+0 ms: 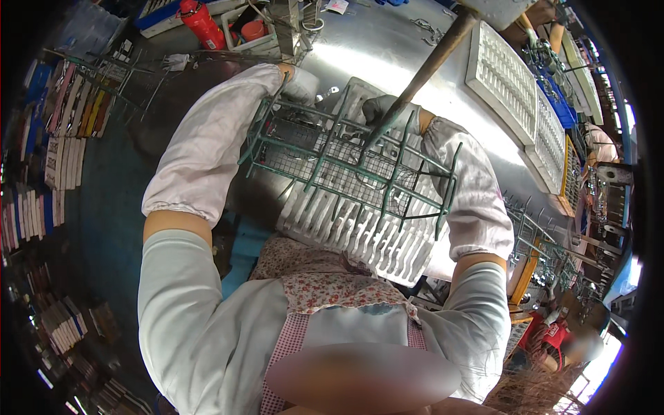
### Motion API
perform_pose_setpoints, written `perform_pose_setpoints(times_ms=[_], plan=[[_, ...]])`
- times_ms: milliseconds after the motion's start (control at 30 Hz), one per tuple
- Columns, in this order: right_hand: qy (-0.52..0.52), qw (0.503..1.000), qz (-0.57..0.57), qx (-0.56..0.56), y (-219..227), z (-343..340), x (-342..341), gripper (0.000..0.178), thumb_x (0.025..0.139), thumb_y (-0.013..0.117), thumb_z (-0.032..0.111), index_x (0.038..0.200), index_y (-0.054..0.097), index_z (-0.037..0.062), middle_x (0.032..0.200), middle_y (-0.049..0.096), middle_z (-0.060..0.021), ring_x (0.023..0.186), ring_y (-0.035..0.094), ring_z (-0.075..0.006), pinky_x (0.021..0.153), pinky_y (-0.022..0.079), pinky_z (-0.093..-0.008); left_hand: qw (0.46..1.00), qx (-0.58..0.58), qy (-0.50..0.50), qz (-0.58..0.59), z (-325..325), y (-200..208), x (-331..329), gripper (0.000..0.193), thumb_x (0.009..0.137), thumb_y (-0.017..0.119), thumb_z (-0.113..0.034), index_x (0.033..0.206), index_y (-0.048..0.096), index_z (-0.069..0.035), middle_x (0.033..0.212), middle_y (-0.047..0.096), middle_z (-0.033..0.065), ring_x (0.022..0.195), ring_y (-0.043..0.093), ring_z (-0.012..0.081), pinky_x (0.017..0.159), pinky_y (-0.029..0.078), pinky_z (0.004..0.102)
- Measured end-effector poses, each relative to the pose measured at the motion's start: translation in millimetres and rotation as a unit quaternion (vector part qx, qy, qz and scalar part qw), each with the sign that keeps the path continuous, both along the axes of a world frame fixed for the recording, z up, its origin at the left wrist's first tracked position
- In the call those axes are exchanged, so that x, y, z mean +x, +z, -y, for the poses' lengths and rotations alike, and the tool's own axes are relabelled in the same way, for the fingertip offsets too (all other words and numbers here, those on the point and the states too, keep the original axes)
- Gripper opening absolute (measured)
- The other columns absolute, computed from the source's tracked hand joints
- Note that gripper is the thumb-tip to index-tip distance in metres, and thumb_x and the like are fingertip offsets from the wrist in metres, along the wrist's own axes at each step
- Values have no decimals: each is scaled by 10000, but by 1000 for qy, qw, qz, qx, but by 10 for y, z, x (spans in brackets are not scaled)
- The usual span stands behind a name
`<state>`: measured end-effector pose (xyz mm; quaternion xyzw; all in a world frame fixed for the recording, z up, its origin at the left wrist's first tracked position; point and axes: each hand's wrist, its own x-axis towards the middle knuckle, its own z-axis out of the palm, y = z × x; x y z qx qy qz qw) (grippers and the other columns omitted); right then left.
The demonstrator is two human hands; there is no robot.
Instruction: The person unloads metal components from wire racks and places them into slots on a white tray by hand. The person then lifts the loaded tray and stacks it onto a cart.
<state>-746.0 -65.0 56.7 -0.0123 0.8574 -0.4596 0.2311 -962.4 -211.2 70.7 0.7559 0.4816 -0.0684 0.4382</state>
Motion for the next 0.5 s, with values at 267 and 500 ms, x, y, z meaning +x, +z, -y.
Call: perform_pose_setpoints(times_ms=[267,500], plan=[[-8,946,12,-325,17,-241,278,137,722,637,121,693,536,33,646,571,-66,590,518,-211,554,424,-342,995,17,83,-43,107,-53,-48,309,672,701,-243,729,615,49,578,576,144,495,489,202,503,408,376],[-38,988,-33,-148,-73,-267,687,420,796,622,328,1030,559,-15,1001,575,-125,924,543,-222,807,442,-338,995,41,29,-81,-41,27,162,206,745,590,-206,744,622,-2,655,584,175,549,521,297,535,416,393]])
